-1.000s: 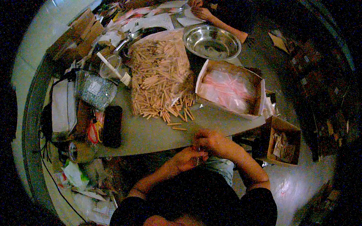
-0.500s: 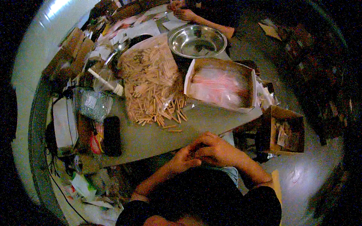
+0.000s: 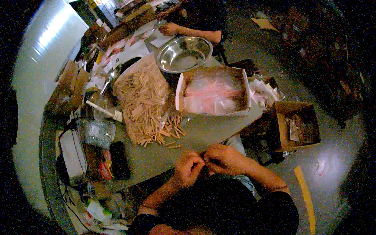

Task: The person inserts small wooden dowels into pink plastic rings and places the assembled units into a cardboard box. The person works at a cluttered table with a large bag of dowels and a box of rings, handling the items one by one.

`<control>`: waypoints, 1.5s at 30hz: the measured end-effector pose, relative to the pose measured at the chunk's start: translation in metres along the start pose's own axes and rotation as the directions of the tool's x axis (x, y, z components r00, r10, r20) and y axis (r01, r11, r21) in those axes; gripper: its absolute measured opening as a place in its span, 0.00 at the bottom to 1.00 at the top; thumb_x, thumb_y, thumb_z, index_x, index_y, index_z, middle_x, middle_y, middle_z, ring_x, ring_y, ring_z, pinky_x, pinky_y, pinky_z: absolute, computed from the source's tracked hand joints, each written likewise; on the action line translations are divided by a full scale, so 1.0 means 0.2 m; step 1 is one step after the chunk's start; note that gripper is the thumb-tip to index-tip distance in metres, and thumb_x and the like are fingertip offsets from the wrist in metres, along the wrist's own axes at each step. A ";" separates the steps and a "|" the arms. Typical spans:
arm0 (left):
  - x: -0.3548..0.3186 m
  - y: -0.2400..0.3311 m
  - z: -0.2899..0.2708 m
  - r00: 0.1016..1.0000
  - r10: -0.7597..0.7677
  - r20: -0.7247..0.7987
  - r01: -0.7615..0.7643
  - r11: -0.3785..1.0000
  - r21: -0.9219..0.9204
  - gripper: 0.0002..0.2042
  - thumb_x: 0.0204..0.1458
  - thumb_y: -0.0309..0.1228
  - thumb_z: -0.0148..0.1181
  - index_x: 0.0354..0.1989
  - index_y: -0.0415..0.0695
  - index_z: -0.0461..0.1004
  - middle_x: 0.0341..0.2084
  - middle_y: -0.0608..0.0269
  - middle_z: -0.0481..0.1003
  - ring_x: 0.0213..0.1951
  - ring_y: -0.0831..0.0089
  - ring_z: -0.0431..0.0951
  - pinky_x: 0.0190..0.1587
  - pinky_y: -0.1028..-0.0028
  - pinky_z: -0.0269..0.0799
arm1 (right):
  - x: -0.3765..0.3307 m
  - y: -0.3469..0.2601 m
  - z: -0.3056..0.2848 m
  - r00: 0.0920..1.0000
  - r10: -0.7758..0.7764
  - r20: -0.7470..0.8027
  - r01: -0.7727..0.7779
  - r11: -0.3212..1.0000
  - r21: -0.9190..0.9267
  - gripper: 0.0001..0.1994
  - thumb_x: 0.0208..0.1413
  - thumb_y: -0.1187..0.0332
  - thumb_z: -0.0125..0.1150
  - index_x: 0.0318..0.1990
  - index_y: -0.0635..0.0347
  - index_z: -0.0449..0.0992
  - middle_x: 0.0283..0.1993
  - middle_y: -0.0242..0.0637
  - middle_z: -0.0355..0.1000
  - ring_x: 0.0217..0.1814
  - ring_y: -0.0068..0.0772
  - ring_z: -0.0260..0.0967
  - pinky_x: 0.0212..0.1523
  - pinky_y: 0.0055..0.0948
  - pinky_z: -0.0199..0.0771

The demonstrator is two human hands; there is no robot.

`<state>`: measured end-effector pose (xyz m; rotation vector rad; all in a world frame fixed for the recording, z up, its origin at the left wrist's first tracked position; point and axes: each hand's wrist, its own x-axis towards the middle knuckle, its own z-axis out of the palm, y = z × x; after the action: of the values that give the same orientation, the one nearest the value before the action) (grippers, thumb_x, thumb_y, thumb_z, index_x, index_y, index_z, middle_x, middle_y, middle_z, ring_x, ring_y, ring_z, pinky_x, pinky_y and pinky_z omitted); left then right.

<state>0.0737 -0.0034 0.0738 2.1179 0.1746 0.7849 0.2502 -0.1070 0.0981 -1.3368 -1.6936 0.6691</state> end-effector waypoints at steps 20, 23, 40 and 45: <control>0.73 -0.33 -0.06 0.969 0.068 0.238 -0.142 0.940 0.309 0.09 0.49 0.34 0.62 0.31 0.39 0.77 0.33 0.56 0.77 0.39 0.61 0.75 0.46 0.63 0.70 | -0.62 0.26 -0.52 0.471 0.218 -0.854 -0.810 0.491 -0.321 0.09 0.51 0.70 0.62 0.35 0.63 0.70 0.31 0.44 0.68 0.33 0.44 0.68 0.34 0.37 0.68; 0.75 -0.31 -0.10 0.995 -0.102 0.023 0.100 0.992 0.076 0.05 0.48 0.27 0.62 0.29 0.39 0.77 0.28 0.59 0.77 0.30 0.69 0.76 0.37 0.69 0.73 | -0.42 0.27 -0.33 0.729 0.284 -0.623 -0.613 0.677 -0.408 0.09 0.47 0.68 0.65 0.34 0.59 0.73 0.34 0.45 0.70 0.38 0.50 0.69 0.37 0.41 0.70; -0.30 -0.34 -0.59 0.613 -0.602 -0.513 0.663 0.744 -0.082 0.11 0.48 0.22 0.62 0.38 0.38 0.67 0.26 0.59 0.74 0.25 0.74 0.74 0.27 0.77 0.70 | 0.51 0.29 0.40 0.966 0.085 -0.243 -0.195 0.858 -0.474 0.10 0.50 0.71 0.59 0.41 0.56 0.75 0.40 0.42 0.72 0.40 0.50 0.69 0.43 0.42 0.72; -0.37 -0.27 -0.58 0.666 -0.242 -0.706 0.674 0.601 0.430 0.19 0.43 0.25 0.66 0.44 0.39 0.69 0.47 0.52 0.64 0.40 0.58 0.72 0.42 0.63 0.70 | 0.44 0.35 0.34 0.956 0.085 -0.282 -0.217 0.851 -0.478 0.12 0.47 0.75 0.61 0.41 0.57 0.75 0.41 0.43 0.73 0.42 0.51 0.70 0.43 0.41 0.72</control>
<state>-0.0457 0.0811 0.0499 2.1833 1.5471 1.1150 0.2216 0.0026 0.0327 -1.8533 -1.6206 0.1167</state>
